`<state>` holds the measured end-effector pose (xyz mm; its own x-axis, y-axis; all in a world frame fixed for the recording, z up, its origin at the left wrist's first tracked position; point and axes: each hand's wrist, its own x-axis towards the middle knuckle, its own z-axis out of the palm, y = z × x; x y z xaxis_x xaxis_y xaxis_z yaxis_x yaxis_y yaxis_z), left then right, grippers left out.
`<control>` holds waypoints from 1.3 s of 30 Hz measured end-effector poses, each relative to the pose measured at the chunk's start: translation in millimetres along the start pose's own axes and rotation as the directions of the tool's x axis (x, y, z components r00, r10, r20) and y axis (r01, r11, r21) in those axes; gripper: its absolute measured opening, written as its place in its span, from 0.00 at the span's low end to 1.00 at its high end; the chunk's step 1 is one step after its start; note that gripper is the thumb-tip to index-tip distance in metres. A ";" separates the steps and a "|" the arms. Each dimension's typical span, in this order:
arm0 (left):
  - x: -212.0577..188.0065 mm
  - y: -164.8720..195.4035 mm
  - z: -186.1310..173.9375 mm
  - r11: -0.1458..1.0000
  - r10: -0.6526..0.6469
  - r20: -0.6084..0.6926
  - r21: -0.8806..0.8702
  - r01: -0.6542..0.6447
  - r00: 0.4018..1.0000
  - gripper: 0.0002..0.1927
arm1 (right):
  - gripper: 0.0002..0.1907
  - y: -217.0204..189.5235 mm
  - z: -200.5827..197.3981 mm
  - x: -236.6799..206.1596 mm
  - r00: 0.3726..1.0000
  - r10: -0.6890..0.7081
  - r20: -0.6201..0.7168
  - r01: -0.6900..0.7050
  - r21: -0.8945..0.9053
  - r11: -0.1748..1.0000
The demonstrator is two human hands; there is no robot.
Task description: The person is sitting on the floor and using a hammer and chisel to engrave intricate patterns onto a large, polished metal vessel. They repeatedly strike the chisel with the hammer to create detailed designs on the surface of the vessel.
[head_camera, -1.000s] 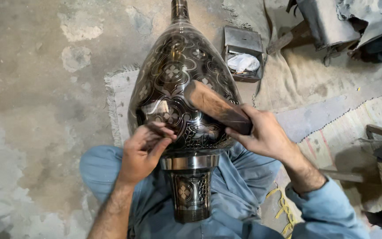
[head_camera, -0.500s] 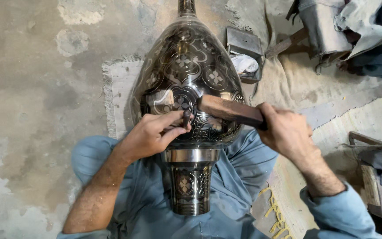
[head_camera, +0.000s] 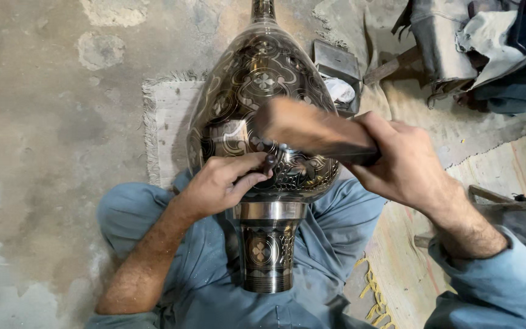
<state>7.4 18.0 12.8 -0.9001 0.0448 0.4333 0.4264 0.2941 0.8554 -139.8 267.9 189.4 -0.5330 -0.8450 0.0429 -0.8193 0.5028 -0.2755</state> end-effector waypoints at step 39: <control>36.5 2.0 -21.4 0.989 0.132 0.393 0.003 -0.145 0.910 0.20 | 0.28 30.9 84.6 -71.6 0.972 0.100 -0.211 -0.105 -0.012 0.994</control>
<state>-22.7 -0.2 36.4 -0.7978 0.4551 0.3956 0.5521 0.2876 0.7826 -109.1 328.6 96.5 -0.6446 -0.7331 0.2170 -0.7615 0.5906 -0.2671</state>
